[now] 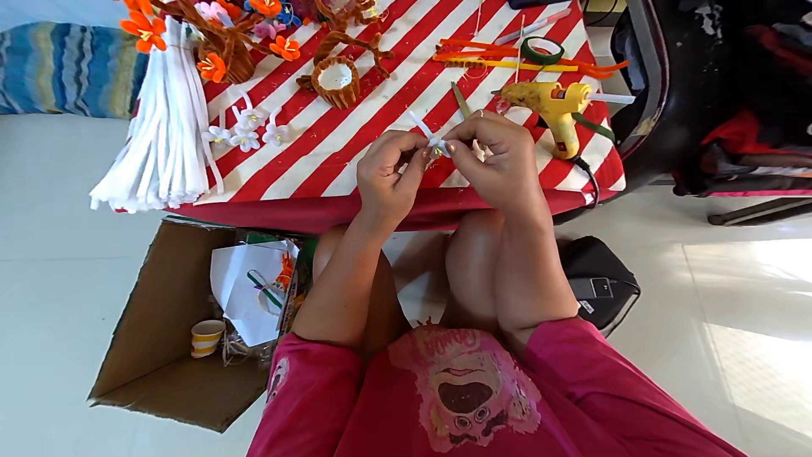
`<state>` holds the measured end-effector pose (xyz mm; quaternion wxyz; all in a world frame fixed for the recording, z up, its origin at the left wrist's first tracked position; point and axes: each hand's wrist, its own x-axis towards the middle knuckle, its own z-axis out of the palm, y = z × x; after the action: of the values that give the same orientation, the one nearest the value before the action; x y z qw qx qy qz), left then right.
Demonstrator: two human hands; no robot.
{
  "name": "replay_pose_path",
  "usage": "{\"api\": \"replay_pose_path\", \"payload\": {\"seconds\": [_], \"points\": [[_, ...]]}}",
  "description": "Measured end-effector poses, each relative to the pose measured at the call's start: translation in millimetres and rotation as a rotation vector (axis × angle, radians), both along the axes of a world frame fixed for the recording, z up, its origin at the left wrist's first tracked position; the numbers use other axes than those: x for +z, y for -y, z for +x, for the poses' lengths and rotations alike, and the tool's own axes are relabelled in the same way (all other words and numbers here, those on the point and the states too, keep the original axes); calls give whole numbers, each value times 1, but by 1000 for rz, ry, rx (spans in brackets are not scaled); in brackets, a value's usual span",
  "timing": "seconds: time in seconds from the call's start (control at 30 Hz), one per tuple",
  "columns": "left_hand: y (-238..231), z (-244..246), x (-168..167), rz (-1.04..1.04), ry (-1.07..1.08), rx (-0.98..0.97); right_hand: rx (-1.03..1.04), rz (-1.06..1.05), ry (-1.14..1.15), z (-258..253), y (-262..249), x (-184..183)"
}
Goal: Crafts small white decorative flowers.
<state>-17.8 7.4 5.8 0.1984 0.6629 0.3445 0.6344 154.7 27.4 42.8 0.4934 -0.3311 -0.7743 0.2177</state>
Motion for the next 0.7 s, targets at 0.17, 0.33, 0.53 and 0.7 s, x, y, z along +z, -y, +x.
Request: {"api": "replay_pose_path", "payload": {"seconds": [0.17,0.33,0.53,0.7], "points": [[1,0,0,-7,-10,-13,-37,13,6,-2,1,-1],[0,0,0,35,-20,-38,-60,-10,-25,-5,3,0],[-5,-1,-17,163,-29,-36,-71,-29,-148,-13,8,0],[-2,1,-2,71,75,-81,-61,-35,-188,-16,8,0]]}}
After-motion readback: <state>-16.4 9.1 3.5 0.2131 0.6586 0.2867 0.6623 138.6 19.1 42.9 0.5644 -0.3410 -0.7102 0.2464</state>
